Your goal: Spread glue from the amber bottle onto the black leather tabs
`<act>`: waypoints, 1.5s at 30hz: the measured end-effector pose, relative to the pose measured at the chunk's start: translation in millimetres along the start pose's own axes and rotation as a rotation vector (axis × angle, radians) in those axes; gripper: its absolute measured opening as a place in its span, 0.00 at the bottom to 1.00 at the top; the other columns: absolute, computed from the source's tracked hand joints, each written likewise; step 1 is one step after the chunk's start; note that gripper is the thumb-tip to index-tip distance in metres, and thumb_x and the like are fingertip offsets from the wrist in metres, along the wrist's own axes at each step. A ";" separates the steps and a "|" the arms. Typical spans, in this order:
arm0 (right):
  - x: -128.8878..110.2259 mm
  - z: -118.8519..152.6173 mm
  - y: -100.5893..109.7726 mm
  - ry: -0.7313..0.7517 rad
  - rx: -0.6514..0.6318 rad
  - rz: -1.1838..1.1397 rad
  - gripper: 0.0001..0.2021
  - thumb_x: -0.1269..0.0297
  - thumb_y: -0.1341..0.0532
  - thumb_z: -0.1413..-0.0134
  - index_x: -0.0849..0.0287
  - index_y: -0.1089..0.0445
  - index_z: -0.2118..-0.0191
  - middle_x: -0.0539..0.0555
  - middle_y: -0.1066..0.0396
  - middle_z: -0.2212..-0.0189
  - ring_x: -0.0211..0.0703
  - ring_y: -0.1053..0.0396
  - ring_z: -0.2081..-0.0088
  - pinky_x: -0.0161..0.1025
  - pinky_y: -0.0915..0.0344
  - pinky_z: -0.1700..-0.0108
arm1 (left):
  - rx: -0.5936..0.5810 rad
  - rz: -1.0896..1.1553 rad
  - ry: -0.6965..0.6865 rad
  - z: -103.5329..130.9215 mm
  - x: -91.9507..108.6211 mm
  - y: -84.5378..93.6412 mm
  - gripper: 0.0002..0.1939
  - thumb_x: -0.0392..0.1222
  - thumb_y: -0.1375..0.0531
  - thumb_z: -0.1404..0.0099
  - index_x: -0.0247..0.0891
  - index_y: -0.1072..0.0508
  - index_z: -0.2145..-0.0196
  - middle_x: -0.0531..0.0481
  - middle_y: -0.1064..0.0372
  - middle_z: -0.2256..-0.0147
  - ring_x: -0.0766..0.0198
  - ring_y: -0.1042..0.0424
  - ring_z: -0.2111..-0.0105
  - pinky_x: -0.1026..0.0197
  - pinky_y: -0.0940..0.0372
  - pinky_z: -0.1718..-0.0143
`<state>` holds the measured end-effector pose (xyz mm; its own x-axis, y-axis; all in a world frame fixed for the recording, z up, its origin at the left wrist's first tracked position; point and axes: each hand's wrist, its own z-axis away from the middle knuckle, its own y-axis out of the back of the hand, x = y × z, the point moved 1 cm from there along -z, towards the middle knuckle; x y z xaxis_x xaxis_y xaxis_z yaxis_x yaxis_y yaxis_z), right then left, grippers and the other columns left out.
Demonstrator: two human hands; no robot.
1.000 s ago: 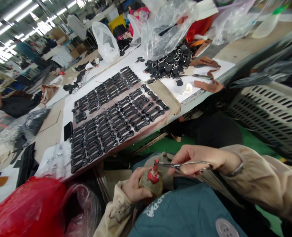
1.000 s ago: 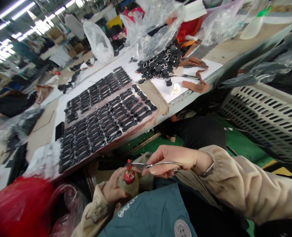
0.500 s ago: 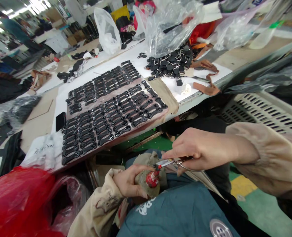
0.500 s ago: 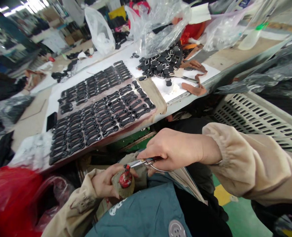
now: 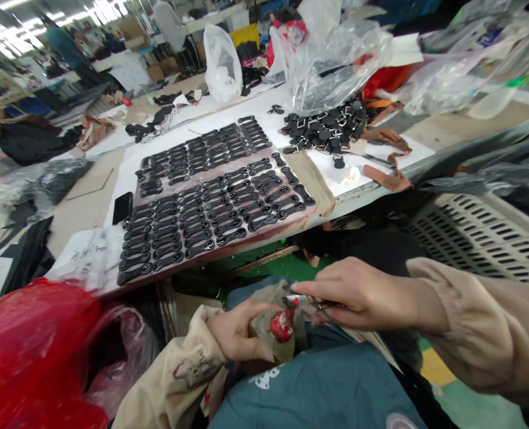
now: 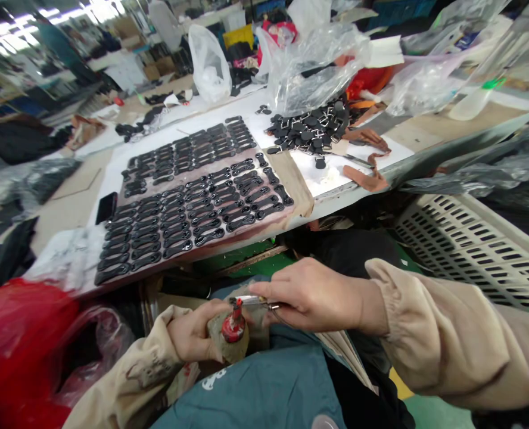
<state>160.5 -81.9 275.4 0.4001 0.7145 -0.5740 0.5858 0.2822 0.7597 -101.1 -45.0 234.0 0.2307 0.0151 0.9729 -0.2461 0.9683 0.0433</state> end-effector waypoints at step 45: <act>-35.9 28.6 -1.9 -0.268 -0.048 0.705 0.09 0.68 0.47 0.36 0.61 0.30 0.57 0.51 0.32 0.73 0.43 0.35 0.72 0.41 0.46 0.71 | 0.629 -0.565 0.226 -7.8 -30.1 -37.4 0.21 0.36 0.45 0.40 0.37 0.33 0.48 0.43 0.30 0.55 0.53 0.30 0.54 0.54 0.36 0.51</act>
<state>165.2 -126.4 285.7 0.8301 0.5576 0.0026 0.0992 -0.1522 0.9834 -91.4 -79.8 201.3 0.6397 -0.3114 0.7027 -0.4971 0.5296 0.6873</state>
